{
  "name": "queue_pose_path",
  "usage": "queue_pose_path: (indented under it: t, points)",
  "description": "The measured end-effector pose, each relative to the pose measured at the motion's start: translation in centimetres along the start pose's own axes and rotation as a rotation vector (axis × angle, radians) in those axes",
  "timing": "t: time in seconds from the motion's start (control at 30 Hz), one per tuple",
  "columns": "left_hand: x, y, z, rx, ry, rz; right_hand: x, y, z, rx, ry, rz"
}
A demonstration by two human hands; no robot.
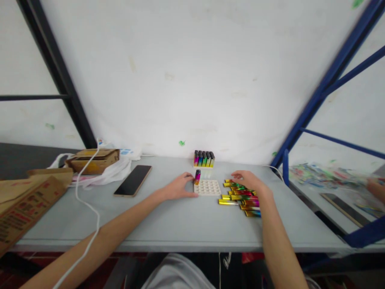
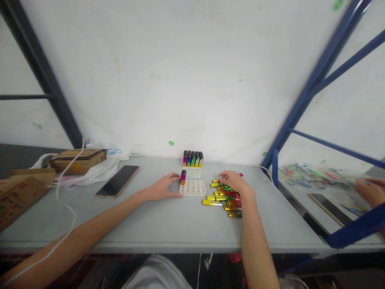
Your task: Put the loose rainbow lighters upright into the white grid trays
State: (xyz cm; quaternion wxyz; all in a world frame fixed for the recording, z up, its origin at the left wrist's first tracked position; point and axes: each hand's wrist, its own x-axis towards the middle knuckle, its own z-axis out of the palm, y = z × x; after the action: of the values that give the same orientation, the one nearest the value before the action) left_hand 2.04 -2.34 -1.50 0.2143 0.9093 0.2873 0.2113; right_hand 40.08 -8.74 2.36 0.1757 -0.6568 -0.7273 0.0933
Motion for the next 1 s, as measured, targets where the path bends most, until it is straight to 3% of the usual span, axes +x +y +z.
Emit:
queue_pose_path:
  t: [0.1,0.27,0.43,0.73,0.8,1.0]
  points:
    - [-0.1,0.0,0.0,-0.013,-0.002,0.009,-0.1,0.8,-0.2,0.062,-0.068,-0.003]
    - [-0.1,0.1,-0.1,-0.027,0.004,0.014,0.7,0.4,0.7,0.091,-0.075,0.006]
    - [-0.1,0.1,-0.1,-0.025,0.008,0.019,0.9,-0.2,1.5,0.125,0.155,-0.042]
    - [-0.2,0.2,-0.1,-0.021,0.005,0.034,2.1,-6.0,2.7,0.710,0.364,-0.091]
    - [-0.2,0.3,-0.2,-0.026,0.004,0.045,2.2,-7.2,3.5,0.784,0.331,-0.061]
    - [-0.2,0.4,-0.3,-0.020,0.000,0.052,2.0,-10.5,6.0,0.926,0.044,-0.115]
